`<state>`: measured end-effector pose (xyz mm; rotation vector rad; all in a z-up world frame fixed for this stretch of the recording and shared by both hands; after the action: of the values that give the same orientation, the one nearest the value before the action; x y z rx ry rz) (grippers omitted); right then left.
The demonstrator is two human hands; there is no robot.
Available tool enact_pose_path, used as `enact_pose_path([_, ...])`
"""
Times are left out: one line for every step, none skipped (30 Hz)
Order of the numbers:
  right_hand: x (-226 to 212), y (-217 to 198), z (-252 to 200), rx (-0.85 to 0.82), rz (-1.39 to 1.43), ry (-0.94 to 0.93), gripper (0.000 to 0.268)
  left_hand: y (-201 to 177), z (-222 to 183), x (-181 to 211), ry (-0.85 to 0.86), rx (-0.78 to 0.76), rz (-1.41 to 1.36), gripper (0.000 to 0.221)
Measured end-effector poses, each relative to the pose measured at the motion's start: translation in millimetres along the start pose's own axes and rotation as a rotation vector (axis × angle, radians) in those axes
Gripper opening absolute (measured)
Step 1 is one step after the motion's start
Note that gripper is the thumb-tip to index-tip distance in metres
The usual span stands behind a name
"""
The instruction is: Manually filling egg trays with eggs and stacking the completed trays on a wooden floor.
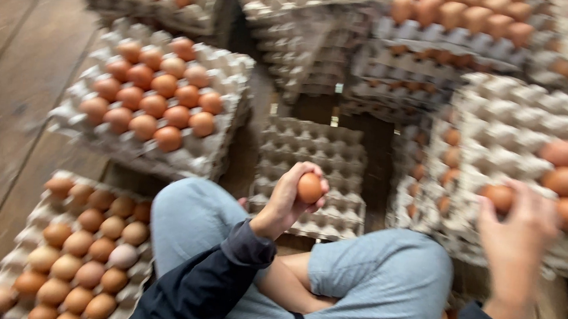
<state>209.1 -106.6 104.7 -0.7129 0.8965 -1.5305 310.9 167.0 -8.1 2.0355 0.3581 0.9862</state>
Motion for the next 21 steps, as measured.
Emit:
enact_pose_path([10.4, 4.2, -1.6, 0.051, -0.119, -0.017, 0.036, -2.2, -3.3, 11.8, 0.045, -0.009, -0.06, 0.014])
enact_pose_path([11.7, 10.5, -4.0, 0.049, -0.094, -0.047, 0.036, -6.9, -11.7, 25.4, 0.074, 0.014, -0.07, 0.014])
enact_pose_path([18.9, 15.5, -5.5, 0.067, 0.067, 0.0, 0.034, -10.7, -20.5, 39.6, 0.12, 0.036, -0.085, 0.017])
enact_pose_path([26.7, 20.8, -6.8, 0.087, 0.226, 0.054, 0.034, -13.0, -28.0, 55.0, 0.163, 0.051, -0.095, 0.023])
enact_pose_path([28.1, 33.3, -9.3, 0.086, 0.248, 0.031, 0.034, -27.4, -31.6, 63.2, 0.19, 0.067, -0.099, 0.023])
enact_pose_path([37.6, 43.3, -15.9, 0.093, 0.316, 0.112, 0.01, -38.9, -36.2, 72.8, 0.288, 0.041, -0.121, 0.024])
enact_pose_path([47.7, 54.2, -22.6, 0.095, 0.386, 0.193, 0.018, -50.3, -41.2, 81.7, 0.386, 0.015, -0.141, 0.026])
enact_pose_path([10.4, 43.6, -4.8, 0.092, 0.397, 0.18, 0.018, -55.4, -46.0, 87.9, 0.4, 0.024, -0.143, 0.026])
enact_pose_path([-24.7, 37.9, 11.8, 0.04, 0.776, 0.218, 0.008, -60.9, -51.2, 94.7, 0.432, 0.047, -0.132, 0.029])
enact_pose_path([-61.9, 31.3, 26.6, -0.023, 1.161, 0.25, 0.023, -65.7, -56.2, 100.8, 0.461, 0.068, -0.119, 0.033])
enact_pose_path([-90.9, 29.3, 34.4, -0.03, 1.169, 0.24, 0.023, -67.6, -61.2, 103.1, 0.473, 0.075, -0.121, 0.033])
enact_pose_path([-124.0, 31.0, 41.3, -0.149, 1.327, 0.214, 0.017, -67.3, -64.0, 104.7, 0.475, 0.074, -0.065, 0.032])
enact_pose_path([-157.3, 31.8, 47.3, -0.273, 1.484, 0.191, 0.011, -66.8, -66.2, 106.1, 0.476, 0.073, -0.008, 0.031])
enact_pose_path([-171.2, 43.4, 47.0, -0.275, 1.484, 0.188, 0.011, -67.5, -66.4, 106.1, 0.479, 0.074, -0.01, 0.031])
enact_pose_path([-186.8, 60.4, 44.8, -0.372, 1.59, 0.239, 0.006, -69.0, -65.1, 104.2, 0.451, 0.106, 0.052, 0.028])
enact_pose_path([-200.9, 76.9, 39.3, -0.472, 1.691, 0.301, 0.003, -70.7, -63.9, 99.1, 0.416, 0.139, 0.114, 0.025])
enact_pose_path([-207.9, 86.0, 36.9, -0.476, 1.688, 0.306, 0.003, -74.3, -57.1, 92.6, 0.412, 0.142, 0.11, 0.025])
enact_pose_path([-211.3, 98.4, 32.5, -0.48, 1.699, 0.399, 0.006, -78.8, -48.3, 85.0, 0.377, 0.172, 0.121, 0.027])
enact_pose_path([-213.8, 110.9, 28.2, -0.485, 1.708, 0.493, 0.011, -82.8, -38.9, 76.7, 0.342, 0.202, 0.133, 0.029])
enact_pose_path([-211.4, 113.8, 26.6, -0.467, 1.699, 0.513, 0.011, -79.8, -33.0, 73.6, 0.321, 0.189, 0.137, 0.029])
enact_pose_path([-211.5, 118.6, 23.8, -0.528, 1.692, 0.521, 0.015, -78.5, -26.9, 69.6, 0.292, 0.219, 0.154, 0.03])
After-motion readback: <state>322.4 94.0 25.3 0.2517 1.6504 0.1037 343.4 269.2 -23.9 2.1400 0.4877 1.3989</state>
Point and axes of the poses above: each hand's wrist, its own z-axis towards the middle knuckle, its own y-axis out of the palm, x = y × z, the point moved 6 cm from there along z, towards the middle knuckle, and after that the axes turned 1 degree about z, right-handed, at the moved point
